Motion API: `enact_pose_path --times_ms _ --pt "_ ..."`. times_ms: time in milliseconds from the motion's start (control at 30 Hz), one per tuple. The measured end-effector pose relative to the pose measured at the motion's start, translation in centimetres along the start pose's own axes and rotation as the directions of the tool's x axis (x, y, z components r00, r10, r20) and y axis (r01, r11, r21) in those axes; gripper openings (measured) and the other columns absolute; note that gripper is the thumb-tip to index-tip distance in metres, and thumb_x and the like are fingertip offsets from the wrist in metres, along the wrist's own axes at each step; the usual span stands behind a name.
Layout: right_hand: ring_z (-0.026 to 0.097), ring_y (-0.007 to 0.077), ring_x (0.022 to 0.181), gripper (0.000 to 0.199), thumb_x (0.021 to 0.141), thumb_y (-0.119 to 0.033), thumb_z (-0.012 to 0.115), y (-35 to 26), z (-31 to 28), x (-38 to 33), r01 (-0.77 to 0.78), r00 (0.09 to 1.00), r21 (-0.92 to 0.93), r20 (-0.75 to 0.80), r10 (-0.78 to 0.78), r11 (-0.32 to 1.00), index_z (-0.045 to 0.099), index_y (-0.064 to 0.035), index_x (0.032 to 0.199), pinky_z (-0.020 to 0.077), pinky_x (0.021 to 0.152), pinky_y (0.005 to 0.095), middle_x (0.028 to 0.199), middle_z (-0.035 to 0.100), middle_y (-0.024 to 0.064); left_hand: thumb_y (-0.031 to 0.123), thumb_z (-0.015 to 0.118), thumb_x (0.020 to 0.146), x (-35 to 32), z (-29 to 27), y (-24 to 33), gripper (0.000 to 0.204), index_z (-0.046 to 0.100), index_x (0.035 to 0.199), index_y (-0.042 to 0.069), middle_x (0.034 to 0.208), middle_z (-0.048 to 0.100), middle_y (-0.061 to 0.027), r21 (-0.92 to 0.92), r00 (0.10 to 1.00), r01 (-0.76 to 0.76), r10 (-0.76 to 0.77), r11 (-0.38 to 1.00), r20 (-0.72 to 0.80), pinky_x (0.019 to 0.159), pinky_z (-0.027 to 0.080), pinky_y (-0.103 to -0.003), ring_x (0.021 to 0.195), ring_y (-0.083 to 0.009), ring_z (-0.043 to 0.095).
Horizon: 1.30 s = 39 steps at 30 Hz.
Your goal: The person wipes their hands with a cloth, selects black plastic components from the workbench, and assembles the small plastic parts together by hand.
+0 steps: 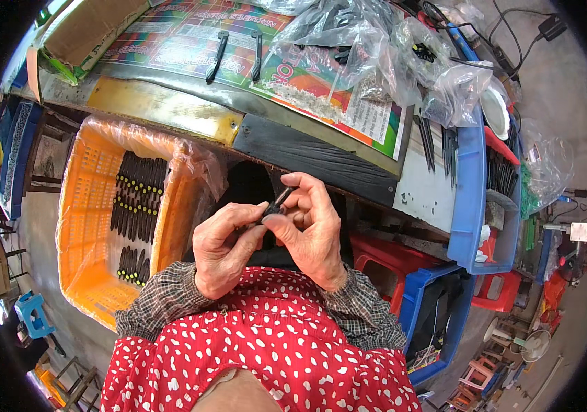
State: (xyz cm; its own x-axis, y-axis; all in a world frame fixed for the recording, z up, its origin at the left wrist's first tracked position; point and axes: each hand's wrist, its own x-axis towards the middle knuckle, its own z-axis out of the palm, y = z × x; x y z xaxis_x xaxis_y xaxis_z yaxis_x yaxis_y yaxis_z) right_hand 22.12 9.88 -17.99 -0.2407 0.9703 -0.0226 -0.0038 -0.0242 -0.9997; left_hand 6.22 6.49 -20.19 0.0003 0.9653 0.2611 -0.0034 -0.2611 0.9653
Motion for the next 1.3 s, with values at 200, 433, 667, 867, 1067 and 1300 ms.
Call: enact_pose_path --times_ms 200,433,667,867,1067,1300 --pt "0.057 0.0057 0.07 0.059 0.085 -0.017 0.075 -0.5 0.0 -0.1 -0.021 1.0 0.053 0.004 0.021 0.998 0.04 -0.0016 0.13 0.046 0.056 0.0181 0.092 0.057 0.0042 -0.011 0.06 0.086 0.0 0.1 0.0 0.029 0.062 0.114 -0.005 0.095 0.062 -0.0077 -0.04 0.999 0.038 -0.037 0.998 0.016 0.06 0.048 -0.02 0.072 -0.0074 0.058" --pt "0.056 0.0044 0.07 0.065 0.082 -0.016 0.078 -0.7 -0.3 0.2 -0.095 0.995 0.215 0.005 0.096 0.972 0.038 -0.0031 0.131 0.0451 0.06 0.0166 0.096 0.054 0.0049 -0.009 0.059 0.088 -0.4 0.2 0.3 0.028 0.062 0.115 -0.004 0.093 0.062 -0.0056 -0.107 0.993 0.119 -0.117 0.987 0.027 0.059 0.046 -0.019 0.069 -0.006 0.056" --pt "0.052 0.0034 0.07 0.066 0.083 -0.017 0.077 -0.5 0.0 0.1 -0.04 0.999 0.069 0.004 0.039 0.997 0.037 -0.0037 0.133 0.0421 0.058 0.0159 0.1 0.053 0.0049 -0.009 0.066 0.081 -0.3 0.4 0.6 0.028 0.066 0.108 -0.003 0.086 0.065 -0.0083 -0.123 0.99 0.129 -0.135 0.984 -0.041 0.061 0.049 -0.022 0.071 -0.0109 0.061" --pt "0.05 0.0013 0.067 0.067 0.084 -0.018 0.077 -0.1 -0.1 -0.6 0.052 0.995 -0.014 0.09 -0.05 0.999 0.036 -0.0044 0.134 0.0391 0.058 0.0144 0.103 0.05 0.005 -0.009 0.066 0.08 -0.2 0.5 0.7 0.028 0.066 0.107 -0.004 0.086 0.065 -0.0091 -0.119 0.992 0.109 -0.115 0.987 -0.043 0.063 0.049 -0.023 0.071 -0.0115 0.061" --pt "0.05 0.0016 0.067 0.063 0.083 -0.012 0.077 -0.9 0.0 0.3 0.033 0.999 -0.022 -0.027 -0.033 0.999 0.037 -0.0039 0.132 0.0428 0.06 0.0151 0.1 0.051 0.0058 -0.009 0.067 0.08 -0.2 0.3 0.7 0.029 0.066 0.109 -0.004 0.087 0.066 -0.0093 -0.092 0.991 0.125 -0.129 0.988 -0.035 0.064 0.049 -0.023 0.072 -0.0112 0.062" --pt "0.052 0.0037 0.063 0.041 0.082 -0.019 0.079 0.0 0.5 -0.6 0.15 0.987 -0.176 -0.037 -0.159 0.973 0.049 -0.0026 0.104 0.0434 0.053 0.0193 0.08 0.054 0.001 -0.01 0.065 0.081 -0.3 0.2 0.8 0.03 0.066 0.11 -0.004 0.088 0.065 -0.0088 -0.072 0.991 0.121 -0.124 0.99 -0.044 0.062 0.048 -0.022 0.069 -0.0098 0.059"
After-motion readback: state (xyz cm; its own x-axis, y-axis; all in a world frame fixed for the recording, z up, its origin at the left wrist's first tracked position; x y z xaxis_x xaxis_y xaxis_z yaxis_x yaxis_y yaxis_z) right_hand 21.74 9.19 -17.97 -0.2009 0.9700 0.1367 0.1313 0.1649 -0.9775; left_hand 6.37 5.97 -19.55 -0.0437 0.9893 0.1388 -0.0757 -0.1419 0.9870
